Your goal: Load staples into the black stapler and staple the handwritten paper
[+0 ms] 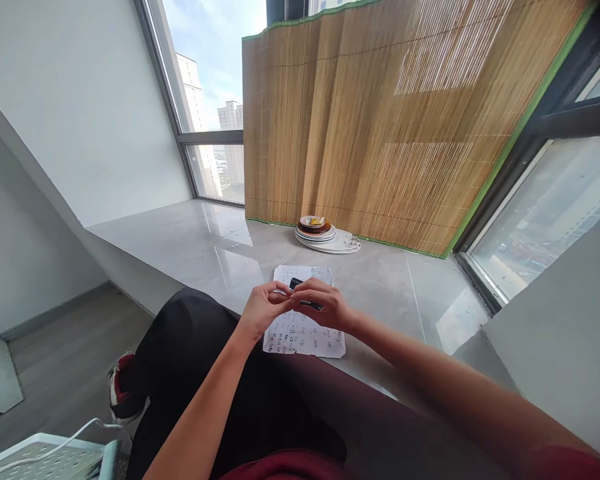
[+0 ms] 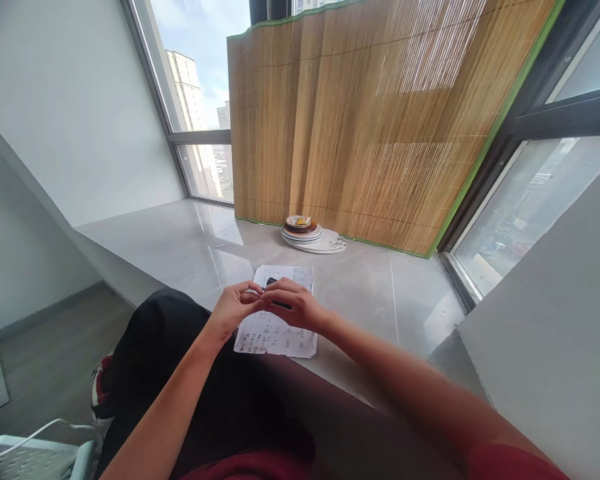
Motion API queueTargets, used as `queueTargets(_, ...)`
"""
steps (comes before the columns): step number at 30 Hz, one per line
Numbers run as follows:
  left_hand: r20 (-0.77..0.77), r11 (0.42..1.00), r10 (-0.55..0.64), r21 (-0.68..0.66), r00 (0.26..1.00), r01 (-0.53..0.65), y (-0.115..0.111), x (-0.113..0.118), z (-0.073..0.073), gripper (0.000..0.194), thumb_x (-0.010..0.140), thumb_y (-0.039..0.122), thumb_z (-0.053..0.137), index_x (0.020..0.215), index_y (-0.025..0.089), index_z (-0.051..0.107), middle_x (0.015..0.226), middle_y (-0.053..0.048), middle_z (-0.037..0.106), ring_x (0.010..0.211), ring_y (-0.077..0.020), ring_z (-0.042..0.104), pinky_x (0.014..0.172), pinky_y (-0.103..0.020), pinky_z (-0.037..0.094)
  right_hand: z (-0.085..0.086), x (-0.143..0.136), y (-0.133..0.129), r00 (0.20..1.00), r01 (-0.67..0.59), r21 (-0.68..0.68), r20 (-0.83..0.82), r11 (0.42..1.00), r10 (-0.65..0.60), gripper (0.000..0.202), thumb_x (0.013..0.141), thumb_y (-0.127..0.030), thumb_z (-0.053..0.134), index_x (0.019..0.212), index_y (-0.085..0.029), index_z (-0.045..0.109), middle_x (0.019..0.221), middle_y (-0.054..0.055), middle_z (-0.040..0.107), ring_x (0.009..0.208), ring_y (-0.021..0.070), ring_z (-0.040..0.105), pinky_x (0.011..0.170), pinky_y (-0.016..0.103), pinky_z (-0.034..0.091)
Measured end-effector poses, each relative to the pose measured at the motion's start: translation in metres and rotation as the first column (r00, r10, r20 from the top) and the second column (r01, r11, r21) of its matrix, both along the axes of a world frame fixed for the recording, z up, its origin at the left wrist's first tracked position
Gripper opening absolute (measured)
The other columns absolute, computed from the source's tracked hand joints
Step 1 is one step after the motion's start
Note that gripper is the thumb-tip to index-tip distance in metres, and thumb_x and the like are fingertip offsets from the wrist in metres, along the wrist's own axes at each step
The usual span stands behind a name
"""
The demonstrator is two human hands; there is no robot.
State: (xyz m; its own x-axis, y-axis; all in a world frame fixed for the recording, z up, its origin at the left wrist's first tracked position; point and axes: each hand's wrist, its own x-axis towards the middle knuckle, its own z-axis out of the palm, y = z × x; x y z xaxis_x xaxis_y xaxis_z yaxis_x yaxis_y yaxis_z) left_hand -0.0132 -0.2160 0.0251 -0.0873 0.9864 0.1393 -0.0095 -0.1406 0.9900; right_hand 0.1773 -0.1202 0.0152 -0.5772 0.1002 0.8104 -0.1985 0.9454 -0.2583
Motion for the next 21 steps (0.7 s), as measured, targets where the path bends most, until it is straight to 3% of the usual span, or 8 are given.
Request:
queueTargets(5, 0.015, 1.000, -0.006, 0.028, 1.000, 0.006, 0.004, 0.003, -0.003, 0.045, 0.070, 0.045, 0.096, 0.098, 0.021, 0.070, 0.090, -0.008, 0.082, 0.090, -0.0287, 0.079, 0.082, -0.037, 0.060, 0.002, 0.000, 0.010, 0.999, 0.039, -0.017, -0.013, 0.999, -0.039, 0.019, 0.099, -0.029, 0.072, 0.118, -0.025, 0.072, 0.103, 0.007, 0.078, 0.094, 0.0215, 0.072, 0.085, 0.038, 0.060)
queueTargets(8, -0.092, 0.973, 0.195, 0.144, 0.977, -0.181, 0.015, -0.008, -0.005, 0.035, 0.082, 0.045, 0.087, 0.099, 0.022, 0.069, 0.094, -0.009, 0.081, 0.094, -0.0273, 0.078, 0.084, -0.036, 0.060, 0.003, 0.016, 0.042, 0.966, 0.256, -0.073, -0.031, 0.964, -0.258, 0.011, 0.096, -0.028, 0.073, 0.105, -0.023, 0.075, 0.103, 0.007, 0.079, 0.094, 0.0227, 0.072, 0.091, 0.042, 0.057)
queueTargets(10, -0.215, 0.911, 0.377, 0.258, 0.901, -0.320, 0.031, -0.026, -0.008, 0.022, 0.089, 0.041, 0.079, 0.094, 0.022, 0.069, 0.088, -0.007, 0.079, 0.091, -0.0263, 0.077, 0.084, -0.036, 0.058, 0.000, 0.035, 0.073, 0.882, 0.471, -0.118, 0.048, 0.874, -0.469, 0.005, 0.091, -0.024, 0.075, 0.096, -0.023, 0.076, 0.099, 0.005, 0.080, 0.091, 0.0234, 0.071, 0.094, 0.044, 0.054)
queueTargets(11, -0.275, 0.891, 0.428, 0.291, 0.861, -0.349, 0.042, -0.037, -0.009, 0.016, 0.090, 0.037, 0.076, 0.090, 0.023, 0.068, 0.085, -0.007, 0.078, 0.089, -0.0259, 0.077, 0.084, -0.036, 0.058, -0.004, 0.046, 0.088, 0.812, 0.583, -0.146, 0.132, 0.799, -0.568, 0.006, 0.087, -0.021, 0.075, 0.092, -0.023, 0.077, 0.096, 0.004, 0.080, 0.087, 0.0234, 0.071, 0.093, 0.043, 0.054)
queueTargets(13, -0.435, 0.890, 0.450, 0.295, 0.780, -0.348, 0.071, -0.060, -0.012, 0.007, 0.090, 0.029, 0.073, 0.090, 0.023, 0.070, 0.086, -0.006, 0.077, 0.087, -0.0259, 0.074, 0.086, -0.037, 0.057, -0.013, 0.067, 0.115, 0.618, 0.782, -0.183, 0.355, 0.596, -0.701, 0.005, 0.082, -0.020, 0.076, 0.086, -0.021, 0.079, 0.087, 0.005, 0.079, 0.085, 0.0246, 0.070, 0.087, 0.040, 0.053)
queueTargets(15, -0.599, 0.914, 0.407, 0.267, 0.690, -0.306, 0.105, -0.081, -0.013, 0.007, 0.090, 0.024, 0.069, 0.097, 0.022, 0.071, 0.096, -0.010, 0.077, 0.095, -0.0283, 0.072, 0.093, -0.042, 0.056, -0.023, 0.083, 0.133, 0.500, 0.858, -0.176, 0.501, 0.482, -0.706, 0.008, 0.081, -0.022, 0.076, 0.087, -0.020, 0.080, 0.082, 0.006, 0.078, 0.082, 0.0247, 0.070, 0.081, 0.036, 0.052)
queueTargets(16, -0.661, 0.934, 0.358, 0.235, 0.660, -0.271, 0.122, -0.088, -0.013, 0.011, 0.090, 0.023, 0.067, 0.100, 0.021, 0.071, 0.104, -0.012, 0.076, 0.102, -0.0295, 0.071, 0.099, -0.045, 0.054, -0.028, 0.087, 0.138, 0.472, 0.872, -0.168, 0.536, 0.460, -0.700, 0.009, 0.082, -0.023, 0.075, 0.088, -0.019, 0.081, 0.081, 0.007, 0.077, 0.082, 0.0247, 0.070, 0.079, 0.035, 0.051)
queueTargets(21, -0.702, 0.975, 0.220, 0.175, 0.677, -0.136, 0.184, -0.097, -0.019, 0.021, 0.087, 0.021, 0.067, 0.106, 0.019, 0.076, 0.135, -0.014, 0.070, 0.132, -0.0311, 0.060, 0.120, -0.045, 0.040, -0.039, 0.087, 0.149, 0.420, 0.889, -0.099, 0.567, 0.447, -0.709, 0.016, 0.088, -0.026, 0.067, 0.095, -0.019, 0.080, 0.098, 0.011, 0.078, 0.102, 0.0298, 0.067, 0.088, 0.040, 0.048)
